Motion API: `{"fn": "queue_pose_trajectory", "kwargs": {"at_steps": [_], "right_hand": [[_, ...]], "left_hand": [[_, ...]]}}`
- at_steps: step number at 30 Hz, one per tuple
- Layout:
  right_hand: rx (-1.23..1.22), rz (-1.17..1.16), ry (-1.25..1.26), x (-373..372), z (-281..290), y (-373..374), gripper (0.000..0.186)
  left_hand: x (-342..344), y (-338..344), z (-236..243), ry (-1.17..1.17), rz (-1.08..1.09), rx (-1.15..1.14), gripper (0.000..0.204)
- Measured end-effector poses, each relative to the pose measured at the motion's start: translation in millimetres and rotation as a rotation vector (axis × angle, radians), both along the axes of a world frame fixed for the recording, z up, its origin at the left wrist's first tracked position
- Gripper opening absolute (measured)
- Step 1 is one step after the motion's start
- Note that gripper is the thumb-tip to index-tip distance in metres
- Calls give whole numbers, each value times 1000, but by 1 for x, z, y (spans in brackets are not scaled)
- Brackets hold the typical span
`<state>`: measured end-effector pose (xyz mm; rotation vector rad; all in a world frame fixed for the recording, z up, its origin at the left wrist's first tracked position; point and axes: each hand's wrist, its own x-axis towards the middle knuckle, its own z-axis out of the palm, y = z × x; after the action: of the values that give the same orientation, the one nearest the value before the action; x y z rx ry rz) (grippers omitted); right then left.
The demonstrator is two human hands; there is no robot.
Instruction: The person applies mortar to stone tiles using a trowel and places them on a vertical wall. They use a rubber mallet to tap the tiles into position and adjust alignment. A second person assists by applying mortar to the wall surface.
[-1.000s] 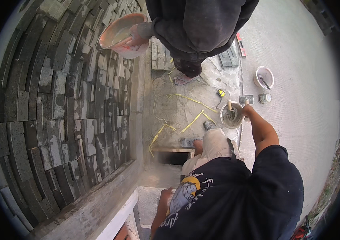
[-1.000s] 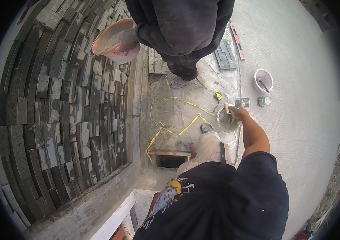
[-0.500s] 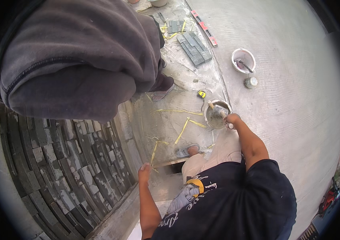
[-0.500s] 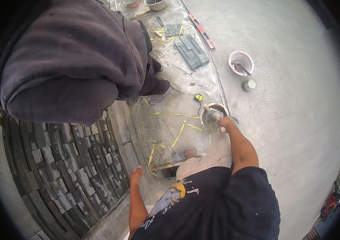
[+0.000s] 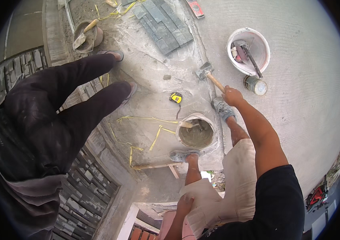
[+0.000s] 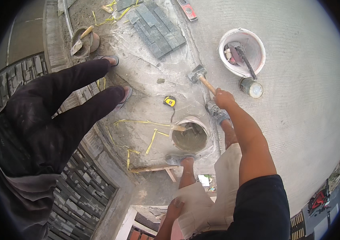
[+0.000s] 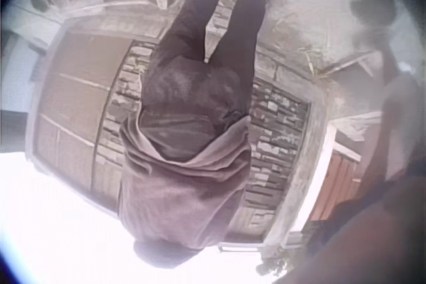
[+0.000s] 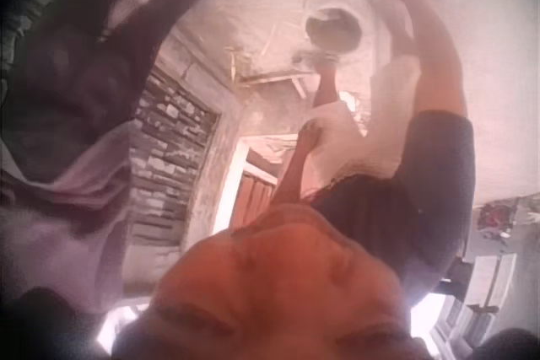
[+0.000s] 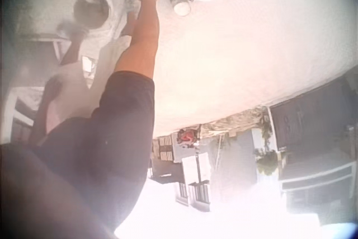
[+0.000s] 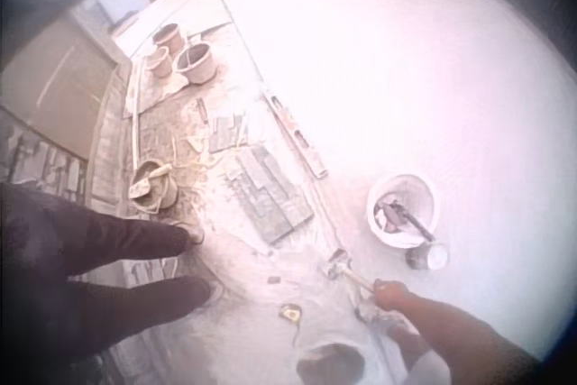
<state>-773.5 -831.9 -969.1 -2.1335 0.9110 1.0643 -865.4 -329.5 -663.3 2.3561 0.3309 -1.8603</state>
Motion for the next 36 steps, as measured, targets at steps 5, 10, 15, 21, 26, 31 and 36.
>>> {"fn": "queue_pose_trajectory", "kwargs": {"at_steps": [5, 10, 15, 21, 26, 31, 36], "right_hand": [[-132, 97, -53, -32, -85, -26, 43], [-378, 101, -616, 83, -140, -31, 72], [-533, -73, -717, 272, -189, -74, 112], [-458, -5, -395, 358, -190, -88, 134], [-338, 20, -354, 361, -214, -123, 122], [59, -368, -543, 359, -191, -116, 97], [715, -753, -683, 367, -171, -97, 58]], "left_hand": [[12, -139, -59, 65, 385, -256, 59], [26, -213, -115, 57, 698, -307, 53], [-12, -195, -196, -93, 873, -313, 50], [10, -149, -294, -697, 1220, -444, 46], [27, -105, -315, -991, 1236, -469, 44], [20, -72, -325, -1179, 1202, -438, 46], [21, -52, -332, -1279, 1188, -491, 46]]}}
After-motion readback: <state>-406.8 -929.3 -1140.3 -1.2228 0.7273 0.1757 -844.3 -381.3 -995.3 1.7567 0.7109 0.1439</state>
